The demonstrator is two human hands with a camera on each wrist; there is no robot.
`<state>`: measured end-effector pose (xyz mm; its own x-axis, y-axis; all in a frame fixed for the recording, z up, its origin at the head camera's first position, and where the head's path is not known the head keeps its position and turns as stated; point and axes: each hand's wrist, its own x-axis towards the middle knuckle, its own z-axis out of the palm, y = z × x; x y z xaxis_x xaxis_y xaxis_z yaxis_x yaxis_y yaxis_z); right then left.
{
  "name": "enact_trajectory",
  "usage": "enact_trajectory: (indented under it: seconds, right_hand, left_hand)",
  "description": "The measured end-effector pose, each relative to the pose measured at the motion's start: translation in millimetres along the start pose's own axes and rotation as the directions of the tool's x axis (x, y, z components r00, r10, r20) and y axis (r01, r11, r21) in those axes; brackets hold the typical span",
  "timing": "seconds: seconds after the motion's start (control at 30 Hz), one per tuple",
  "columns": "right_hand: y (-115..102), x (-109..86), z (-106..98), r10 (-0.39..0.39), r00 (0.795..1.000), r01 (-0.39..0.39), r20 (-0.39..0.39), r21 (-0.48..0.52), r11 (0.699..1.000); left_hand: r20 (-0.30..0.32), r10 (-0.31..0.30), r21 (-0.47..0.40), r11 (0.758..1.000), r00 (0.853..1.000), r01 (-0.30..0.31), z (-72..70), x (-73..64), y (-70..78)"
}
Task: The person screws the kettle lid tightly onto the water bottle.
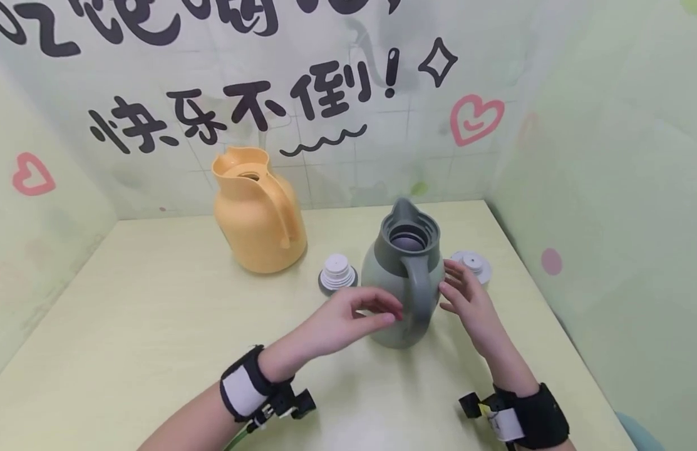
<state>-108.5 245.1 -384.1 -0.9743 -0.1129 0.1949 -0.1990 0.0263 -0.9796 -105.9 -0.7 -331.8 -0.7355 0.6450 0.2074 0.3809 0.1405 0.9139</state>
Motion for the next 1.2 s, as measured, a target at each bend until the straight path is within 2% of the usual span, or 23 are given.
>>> enact_trajectory:
  seconds: [0.17, 0.23, 0.33, 0.43, 0.63, 0.73, 0.87, 1.0, 1.1, 1.2]
  right_hand:
    - [-14, -5.9, 6, -0.106, 0.992, 0.105, -0.064, -0.012, 0.994]
    - [-19, -8.2, 10, -0.134, 0.985, 0.133, -0.105, -0.014, 0.991]
    - [-27, -11.9, 14, -0.166, 0.974, 0.168, -0.155, -0.003, 0.986]
    - [-34, -15.8, 19, -0.195, 0.965, 0.200, -0.173, 0.012, 0.980]
    - [-43, -21.6, 23, -0.266, 0.956, 0.267, -0.124, -0.009, 0.964]
    - [-44, -23.8, 25, -0.278, 0.956, 0.277, -0.099, -0.019, 0.961]
    - [-40, -28.8, 29, -0.256, 0.962, 0.253, -0.099, -0.041, 0.967]
    - [-34, -34.8, 33, -0.238, 0.965, 0.234, -0.109, -0.044, 0.971]
    - [-29, -38.5, 35, -0.245, 0.964, 0.244, -0.102, -0.023, 0.969]
    - [-23, -41.5, 37, -0.242, 0.967, 0.241, -0.083, -0.019, 0.970]
  left_hand:
    - [-0.047, -0.024, 0.088, 0.996, 0.999, 0.028, -28.3, 2.8, -10.4]
    - [-0.075, -0.064, 0.098, 0.993, 0.995, 0.071, -40.0, 4.5, -14.7]
    - [-0.131, -0.123, 0.127, 0.982, 0.984, 0.139, -55.8, 7.8, -21.0]
    - [-0.195, -0.157, 0.213, 0.957, 0.968, 0.198, -68.5, 11.6, -25.7]
    - [-0.273, -0.188, 0.346, 0.896, 0.944, 0.279, -81.1, 23.7, -37.4]
    - [-0.293, -0.209, 0.415, 0.851, 0.933, 0.321, -84.1, 30.3, -44.4]
    - [-0.281, -0.248, 0.490, 0.794, 0.927, 0.361, -86.9, 39.5, -53.9]
    - [-0.253, -0.304, 0.535, 0.747, 0.919, 0.394, -87.2, 47.3, -63.6]
    - [-0.238, -0.354, 0.567, 0.706, 0.905, 0.425, -85.8, 51.7, -70.8]
    - [-0.236, -0.408, 0.594, 0.657, 0.882, 0.464, -83.0, 55.1, -77.0]
